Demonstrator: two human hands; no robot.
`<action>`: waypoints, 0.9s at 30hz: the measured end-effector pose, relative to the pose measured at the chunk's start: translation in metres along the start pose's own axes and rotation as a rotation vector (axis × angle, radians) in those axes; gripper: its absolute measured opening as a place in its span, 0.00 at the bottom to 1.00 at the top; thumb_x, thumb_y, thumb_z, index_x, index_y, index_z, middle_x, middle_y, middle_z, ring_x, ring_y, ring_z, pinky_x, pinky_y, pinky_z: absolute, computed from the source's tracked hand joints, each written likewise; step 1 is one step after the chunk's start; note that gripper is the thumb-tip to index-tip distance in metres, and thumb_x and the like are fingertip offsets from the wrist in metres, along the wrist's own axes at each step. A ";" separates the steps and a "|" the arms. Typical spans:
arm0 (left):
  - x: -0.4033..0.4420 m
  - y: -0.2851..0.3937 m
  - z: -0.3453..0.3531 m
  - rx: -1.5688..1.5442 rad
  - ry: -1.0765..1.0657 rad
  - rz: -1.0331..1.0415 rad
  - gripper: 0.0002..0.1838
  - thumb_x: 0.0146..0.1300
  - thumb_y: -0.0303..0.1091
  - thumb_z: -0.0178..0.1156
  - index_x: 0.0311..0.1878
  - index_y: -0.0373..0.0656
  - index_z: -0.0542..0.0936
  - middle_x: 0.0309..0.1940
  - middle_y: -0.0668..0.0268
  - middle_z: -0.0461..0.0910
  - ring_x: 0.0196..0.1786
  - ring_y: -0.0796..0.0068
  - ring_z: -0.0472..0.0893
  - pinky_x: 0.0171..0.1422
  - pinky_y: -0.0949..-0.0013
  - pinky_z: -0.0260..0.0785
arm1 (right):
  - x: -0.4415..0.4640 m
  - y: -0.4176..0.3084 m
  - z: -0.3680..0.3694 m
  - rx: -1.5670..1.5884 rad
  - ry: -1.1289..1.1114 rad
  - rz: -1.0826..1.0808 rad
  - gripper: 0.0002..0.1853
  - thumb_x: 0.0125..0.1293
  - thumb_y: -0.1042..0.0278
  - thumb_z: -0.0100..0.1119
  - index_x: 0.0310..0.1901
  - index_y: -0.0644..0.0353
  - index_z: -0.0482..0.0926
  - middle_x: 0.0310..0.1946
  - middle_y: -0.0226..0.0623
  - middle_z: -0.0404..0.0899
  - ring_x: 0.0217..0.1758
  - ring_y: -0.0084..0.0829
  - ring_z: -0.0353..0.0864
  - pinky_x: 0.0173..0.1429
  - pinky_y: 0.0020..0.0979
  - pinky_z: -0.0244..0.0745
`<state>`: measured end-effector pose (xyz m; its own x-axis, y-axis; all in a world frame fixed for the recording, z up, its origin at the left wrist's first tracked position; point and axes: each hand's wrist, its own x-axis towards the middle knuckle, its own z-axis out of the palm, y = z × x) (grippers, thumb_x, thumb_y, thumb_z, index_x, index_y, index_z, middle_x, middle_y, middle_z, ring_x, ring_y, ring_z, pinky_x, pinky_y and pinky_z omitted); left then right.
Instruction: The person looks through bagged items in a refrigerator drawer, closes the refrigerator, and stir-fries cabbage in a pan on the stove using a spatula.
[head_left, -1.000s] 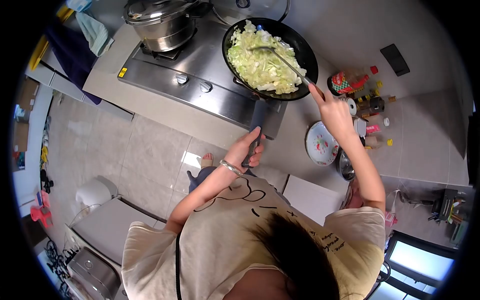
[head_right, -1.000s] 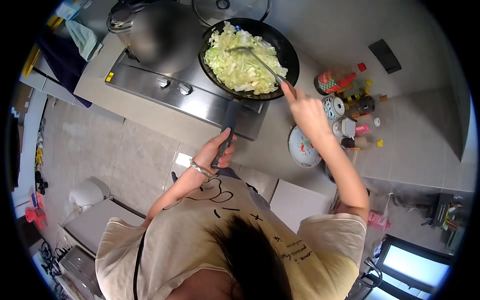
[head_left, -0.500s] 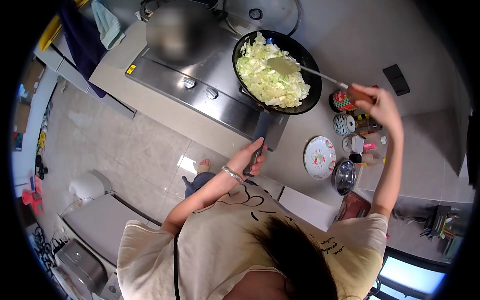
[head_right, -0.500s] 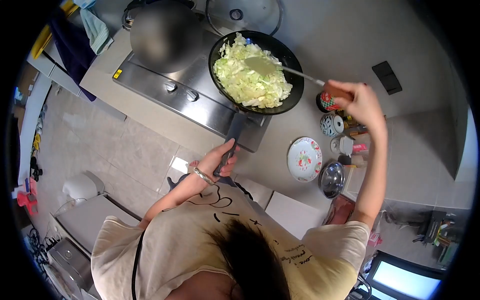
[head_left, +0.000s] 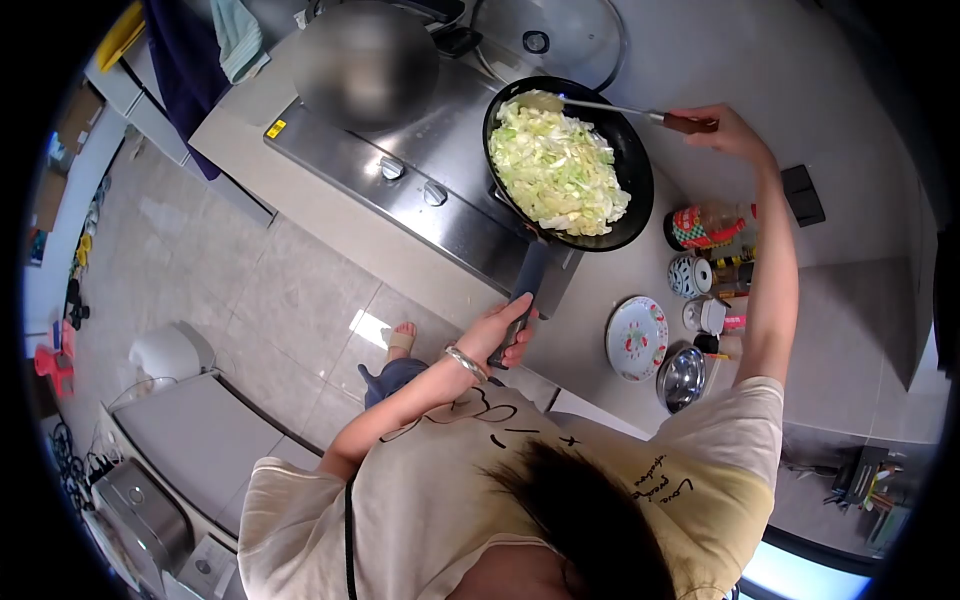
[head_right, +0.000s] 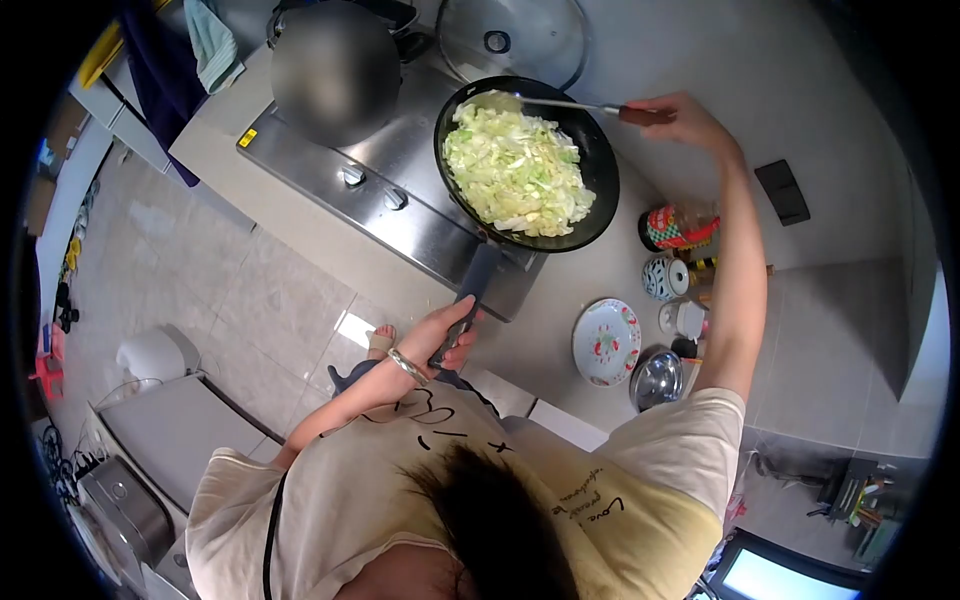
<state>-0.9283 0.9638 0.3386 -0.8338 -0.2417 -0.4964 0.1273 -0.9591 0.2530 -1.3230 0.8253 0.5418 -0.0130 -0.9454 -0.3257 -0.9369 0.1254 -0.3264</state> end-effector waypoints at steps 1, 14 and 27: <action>0.000 -0.001 0.000 -0.008 0.000 -0.002 0.17 0.66 0.51 0.51 0.40 0.45 0.69 0.16 0.73 0.64 0.11 0.84 0.59 0.14 0.79 0.48 | -0.006 -0.012 0.008 -0.035 -0.004 -0.045 0.27 0.52 0.74 0.61 0.56 0.46 0.76 0.31 0.27 0.79 0.23 0.12 0.64 0.24 0.21 0.63; 0.004 -0.003 -0.002 0.042 0.012 -0.002 0.17 0.66 0.51 0.50 0.40 0.45 0.70 0.16 0.72 0.65 0.11 0.85 0.58 0.13 0.80 0.47 | -0.234 -0.134 0.075 -0.785 0.298 0.024 0.25 0.48 0.77 0.60 0.51 0.45 0.79 0.24 0.35 0.71 0.22 0.36 0.74 0.29 0.36 0.71; 0.006 -0.004 -0.002 0.027 0.023 -0.013 0.17 0.66 0.51 0.50 0.39 0.46 0.71 0.16 0.72 0.66 0.11 0.84 0.58 0.13 0.79 0.47 | -0.183 -0.101 0.160 -0.584 0.531 0.113 0.28 0.49 0.78 0.56 0.56 0.49 0.74 0.27 0.43 0.74 0.23 0.41 0.78 0.28 0.39 0.74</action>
<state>-0.9329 0.9658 0.3329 -0.8227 -0.2325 -0.5187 0.1013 -0.9579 0.2688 -1.1696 1.0336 0.4920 -0.1457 -0.9719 0.1849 -0.9496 0.1899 0.2495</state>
